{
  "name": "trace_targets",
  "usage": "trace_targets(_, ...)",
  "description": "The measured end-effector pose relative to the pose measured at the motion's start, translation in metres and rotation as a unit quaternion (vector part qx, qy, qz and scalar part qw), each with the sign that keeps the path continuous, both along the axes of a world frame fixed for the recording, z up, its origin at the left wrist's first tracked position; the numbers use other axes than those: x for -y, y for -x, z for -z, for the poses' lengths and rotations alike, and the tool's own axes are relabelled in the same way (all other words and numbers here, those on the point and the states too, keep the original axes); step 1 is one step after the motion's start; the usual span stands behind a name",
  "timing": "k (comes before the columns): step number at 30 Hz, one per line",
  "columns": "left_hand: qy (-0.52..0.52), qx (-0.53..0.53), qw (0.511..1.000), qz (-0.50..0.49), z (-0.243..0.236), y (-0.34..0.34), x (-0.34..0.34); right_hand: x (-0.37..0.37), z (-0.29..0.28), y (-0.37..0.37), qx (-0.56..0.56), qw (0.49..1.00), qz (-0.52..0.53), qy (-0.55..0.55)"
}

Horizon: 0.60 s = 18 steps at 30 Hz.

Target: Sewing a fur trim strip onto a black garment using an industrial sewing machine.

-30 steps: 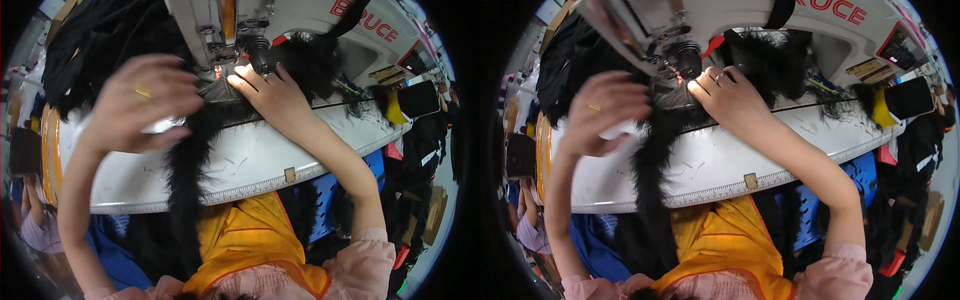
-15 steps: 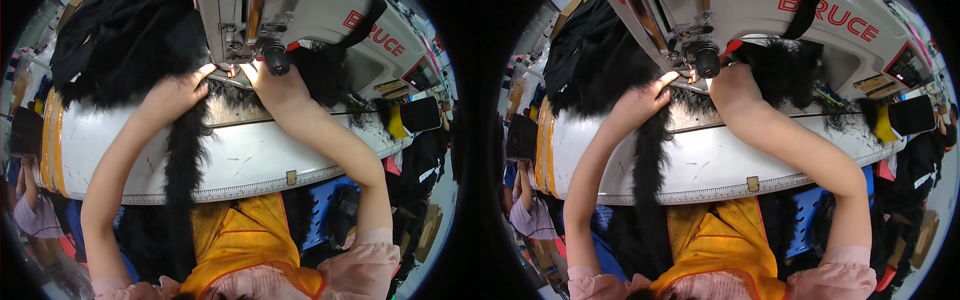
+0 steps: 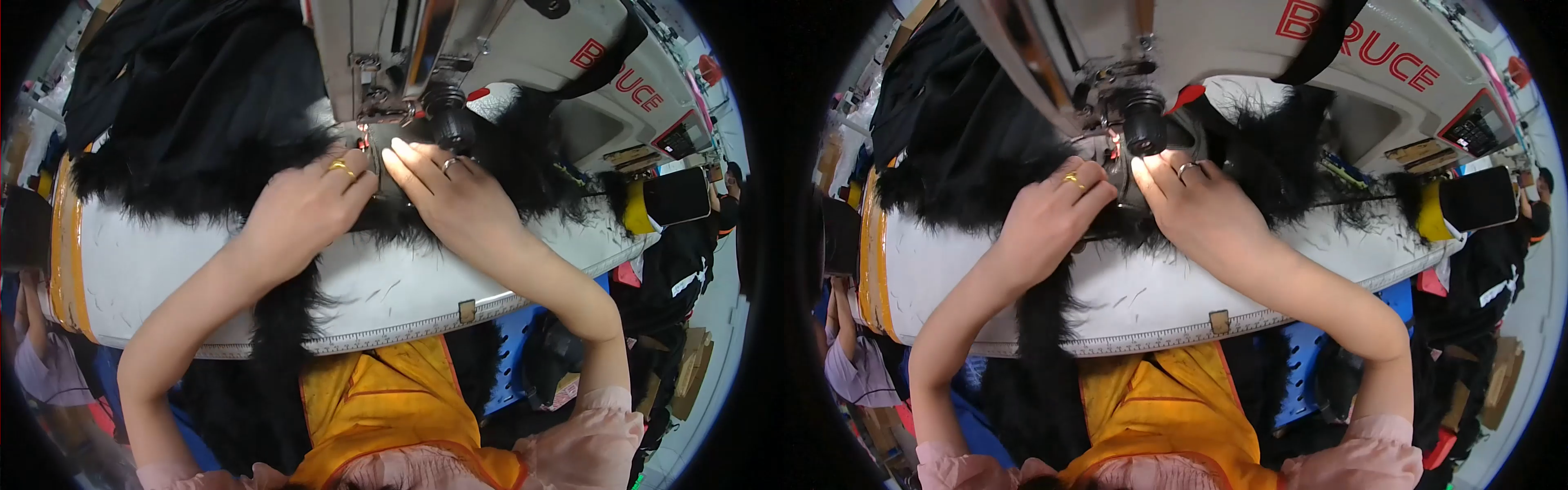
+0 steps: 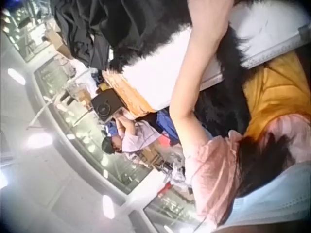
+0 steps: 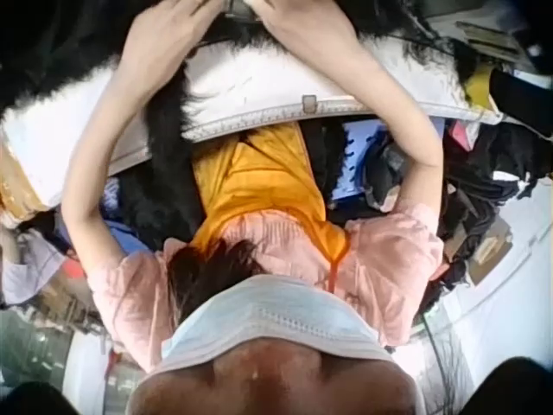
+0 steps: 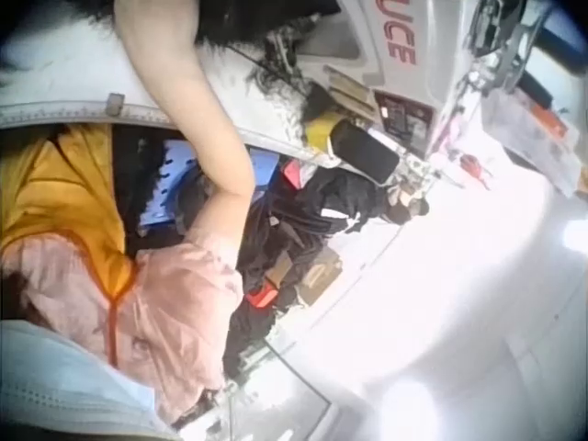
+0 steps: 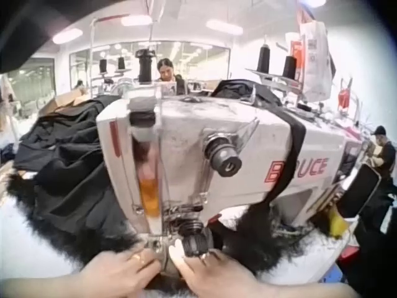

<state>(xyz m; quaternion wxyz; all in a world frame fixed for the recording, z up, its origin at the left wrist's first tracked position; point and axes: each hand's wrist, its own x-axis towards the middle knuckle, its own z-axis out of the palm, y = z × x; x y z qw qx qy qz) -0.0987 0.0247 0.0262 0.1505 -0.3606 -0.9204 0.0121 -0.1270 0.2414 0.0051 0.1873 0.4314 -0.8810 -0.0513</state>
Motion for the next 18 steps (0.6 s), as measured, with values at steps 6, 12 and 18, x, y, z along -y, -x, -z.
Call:
trace_targets(6, 0.037, -0.067, 0.996, 0.050, 0.016, -0.006, 0.023, -0.007, 0.004, 0.007, -0.035, 0.997, -0.042, 0.045)
trace_targets(12, -0.082, 0.088, 0.993, -0.017, 0.011, -0.011, 0.035, -0.006, -0.003, 0.012, -0.024, 1.000, -0.011, -0.008)
trace_targets(18, -0.216, 0.213, 0.953, 0.005, 0.016, 0.031, 0.044, -0.010, 0.001, 0.032, -0.076, 0.997, 0.011, 0.005)
